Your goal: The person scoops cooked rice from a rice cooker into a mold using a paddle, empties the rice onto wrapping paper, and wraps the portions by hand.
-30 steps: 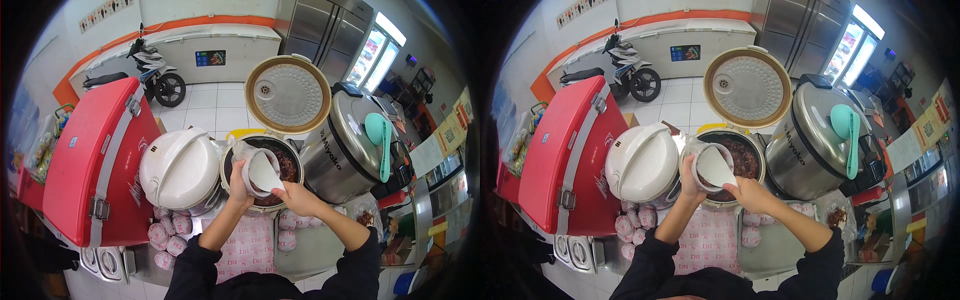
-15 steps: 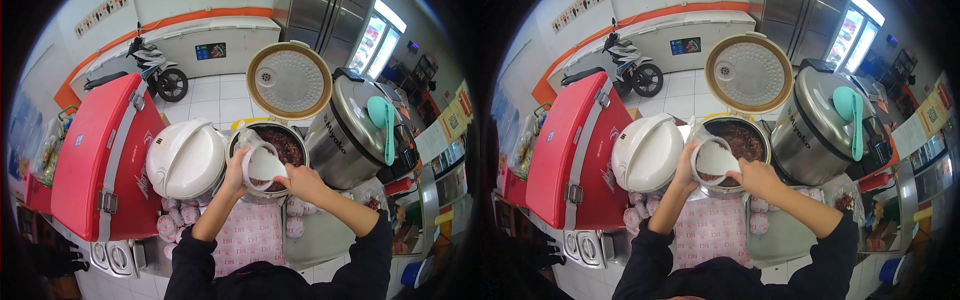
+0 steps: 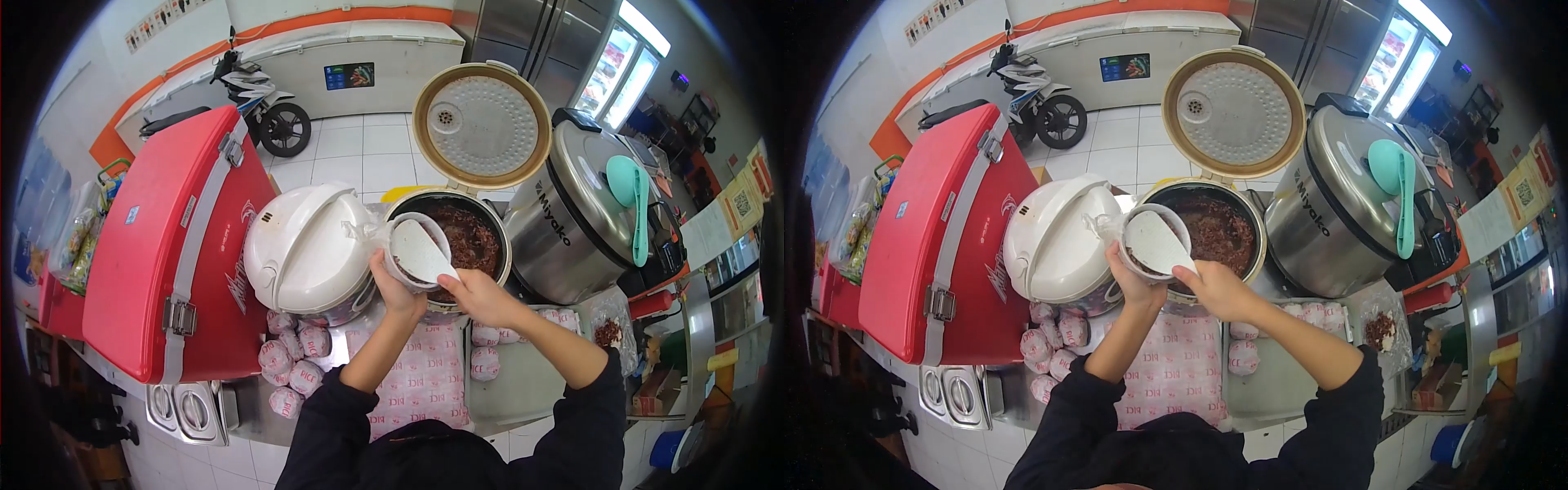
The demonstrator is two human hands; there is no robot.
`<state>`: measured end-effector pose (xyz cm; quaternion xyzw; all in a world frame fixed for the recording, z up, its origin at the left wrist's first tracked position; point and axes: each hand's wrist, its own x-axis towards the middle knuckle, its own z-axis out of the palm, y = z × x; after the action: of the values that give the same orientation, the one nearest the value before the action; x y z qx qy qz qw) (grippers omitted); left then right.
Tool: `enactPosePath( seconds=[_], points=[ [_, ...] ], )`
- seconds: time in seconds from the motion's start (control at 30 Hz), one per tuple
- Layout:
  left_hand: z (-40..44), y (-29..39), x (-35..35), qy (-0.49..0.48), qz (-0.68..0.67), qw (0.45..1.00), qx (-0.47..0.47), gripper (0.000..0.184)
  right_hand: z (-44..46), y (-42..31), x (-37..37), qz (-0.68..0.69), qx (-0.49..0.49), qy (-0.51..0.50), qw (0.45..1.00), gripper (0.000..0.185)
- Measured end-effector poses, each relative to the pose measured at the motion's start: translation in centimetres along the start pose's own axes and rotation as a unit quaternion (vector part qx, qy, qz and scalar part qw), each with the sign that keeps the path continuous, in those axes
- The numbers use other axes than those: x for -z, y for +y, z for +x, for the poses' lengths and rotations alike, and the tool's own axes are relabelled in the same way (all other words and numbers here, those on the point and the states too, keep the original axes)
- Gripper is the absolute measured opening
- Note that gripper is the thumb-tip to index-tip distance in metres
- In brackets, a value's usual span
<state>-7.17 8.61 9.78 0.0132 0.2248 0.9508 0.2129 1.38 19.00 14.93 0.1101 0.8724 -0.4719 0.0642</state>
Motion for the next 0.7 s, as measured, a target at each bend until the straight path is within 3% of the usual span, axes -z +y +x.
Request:
enactPosePath(
  seconds=[0.13, 0.2, 0.27, 0.33, 0.4, 0.47, 0.53, 0.6, 0.63, 0.67, 0.7],
  points=[
    [0.8, 1.1, 0.4, 0.005, -0.036, 0.999, 0.000, 0.055, -0.8, -1.9, 4.1, 0.113, -0.087, -0.072, 0.987, 0.042],
    [0.2, 2.4, 1.8, -0.030, -0.080, 0.995, 0.051, 0.056, -1.3, -2.1, 5.7, 0.094, -0.039, 0.006, 0.995, 0.039],
    [-1.4, 3.6, 3.3, -0.028, -0.073, 0.995, 0.068, 0.055, -0.3, -0.1, 6.6, 0.038, -0.028, 0.072, 0.996, 0.036],
    [-4.3, 4.2, 4.7, -0.036, -0.125, 0.981, 0.146, 0.054, 2.7, 2.8, 6.3, -0.102, -0.053, 0.082, 0.990, 0.034],
    [-7.9, 3.7, 7.2, -0.027, -0.158, 0.969, 0.188, 0.053, 6.6, 6.5, 5.3, -0.287, 0.042, 0.071, 0.954, 0.032],
    [-11.6, 2.8, 10.0, 0.010, -0.167, 0.945, 0.280, 0.052, 8.4, 6.7, 3.9, -0.341, 0.006, 0.046, 0.939, 0.031],
    [-14.2, 2.2, 13.0, 0.044, -0.146, 0.940, 0.305, 0.053, 7.9, 6.9, 2.4, -0.342, 0.054, 0.133, 0.929, 0.026],
    [-15.7, 1.7, 15.6, 0.097, 0.062, 0.946, 0.304, 0.046, 4.6, 5.7, 0.3, -0.339, 0.199, 0.308, 0.866, 0.018],
    [-16.1, 1.2, 17.6, 0.084, 0.267, 0.927, 0.250, 0.037, 2.8, 4.6, -0.7, -0.289, 0.245, 0.362, 0.851, 0.013],
    [-16.2, 0.0, 19.9, -0.091, 0.516, 0.847, 0.088, 0.044, 0.8, 4.3, -1.9, -0.226, 0.212, 0.367, 0.877, 0.012],
    [-16.7, -0.3, 19.3, -0.182, 0.645, 0.742, 0.011, 0.051, -1.1, 4.1, -3.4, -0.161, 0.179, 0.368, 0.898, 0.011]
  ],
)
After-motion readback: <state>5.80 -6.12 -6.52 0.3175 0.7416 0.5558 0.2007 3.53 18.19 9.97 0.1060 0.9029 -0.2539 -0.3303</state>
